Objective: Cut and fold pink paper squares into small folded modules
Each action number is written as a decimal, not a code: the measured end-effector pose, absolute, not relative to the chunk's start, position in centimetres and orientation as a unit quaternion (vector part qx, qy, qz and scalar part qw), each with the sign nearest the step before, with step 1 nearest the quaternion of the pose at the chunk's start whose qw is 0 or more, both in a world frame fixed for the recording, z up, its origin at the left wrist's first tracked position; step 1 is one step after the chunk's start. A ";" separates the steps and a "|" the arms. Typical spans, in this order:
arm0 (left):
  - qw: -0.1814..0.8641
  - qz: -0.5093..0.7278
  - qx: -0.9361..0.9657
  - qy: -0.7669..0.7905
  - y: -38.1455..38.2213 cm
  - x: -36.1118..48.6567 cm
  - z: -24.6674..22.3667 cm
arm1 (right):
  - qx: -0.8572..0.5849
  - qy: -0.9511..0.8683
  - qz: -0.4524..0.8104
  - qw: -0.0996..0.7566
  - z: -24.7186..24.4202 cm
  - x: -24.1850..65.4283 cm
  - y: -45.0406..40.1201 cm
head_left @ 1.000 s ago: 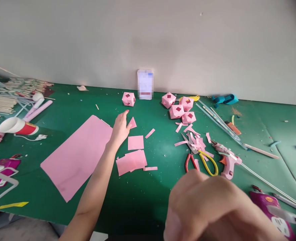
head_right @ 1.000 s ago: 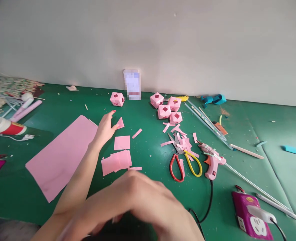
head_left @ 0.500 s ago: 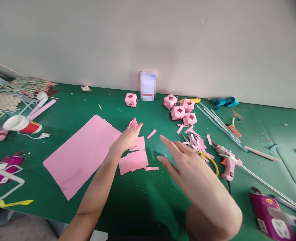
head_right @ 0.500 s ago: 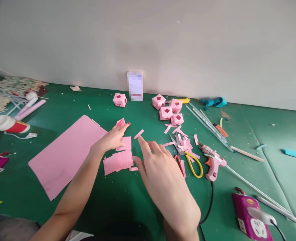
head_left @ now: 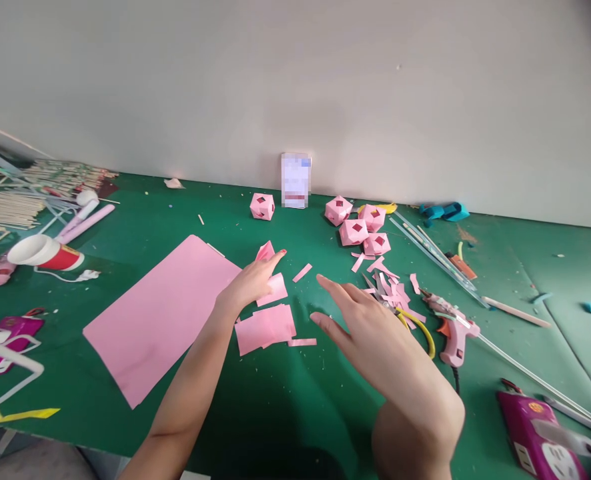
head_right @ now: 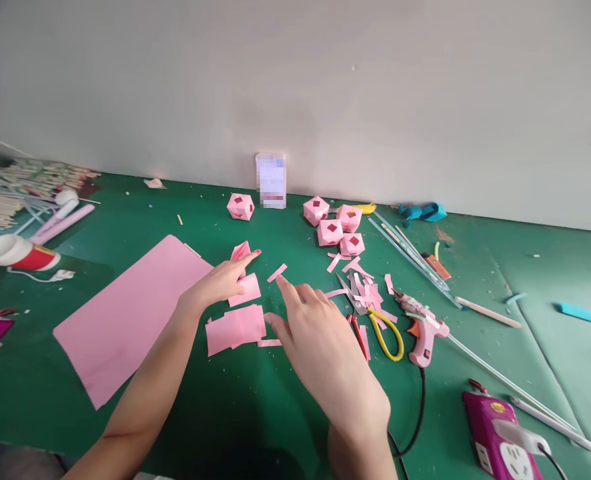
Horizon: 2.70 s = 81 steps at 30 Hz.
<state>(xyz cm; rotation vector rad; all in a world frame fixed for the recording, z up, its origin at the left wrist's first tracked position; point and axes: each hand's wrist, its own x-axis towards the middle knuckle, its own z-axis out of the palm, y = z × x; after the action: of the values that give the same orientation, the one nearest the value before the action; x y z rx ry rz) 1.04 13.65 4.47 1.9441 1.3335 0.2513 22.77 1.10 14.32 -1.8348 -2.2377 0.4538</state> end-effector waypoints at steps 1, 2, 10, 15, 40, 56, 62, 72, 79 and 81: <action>0.403 0.122 0.748 0.513 13.7 0.9 4.5 | -0.623 -0.759 0.156 0.107 14.3 22.8 1.2; 0.429 0.141 0.735 0.506 13.8 0.8 4.6 | -0.622 -0.759 0.157 0.108 14.2 22.7 1.3; 0.479 0.233 0.694 0.484 12.7 1.3 8.8 | -0.619 -0.761 0.156 0.118 13.9 22.9 1.0; 0.568 0.328 0.611 0.443 11.3 1.9 11.4 | -0.632 -0.756 0.126 0.118 13.7 23.1 1.2; 0.506 0.383 0.628 0.450 10.5 2.6 12.1 | -0.658 -0.685 0.148 0.277 14.8 21.8 3.1; 0.483 0.381 0.633 0.470 9.8 3.3 12.4 | -0.608 -0.680 0.130 0.388 14.8 20.0 3.0; 0.485 0.395 0.638 0.450 9.6 2.9 12.7 | -0.550 -0.705 0.162 0.418 14.8 19.0 2.9; 0.484 0.406 0.652 0.419 9.0 2.8 13.2 | -0.597 -0.582 0.344 0.431 14.6 20.2 4.1; 0.491 0.389 0.658 0.417 9.2 2.8 13.1 | -0.597 -0.586 0.341 0.428 14.1 19.4 4.4; 0.502 0.393 0.646 0.420 9.3 3.0 13.0 | -0.595 -0.596 0.330 0.427 14.0 19.2 4.4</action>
<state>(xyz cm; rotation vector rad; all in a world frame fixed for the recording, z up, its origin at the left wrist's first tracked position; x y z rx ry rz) 2.95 9.30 12.96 1.5609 1.0153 0.9502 19.21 4.43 13.96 -1.4869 -1.4884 0.8237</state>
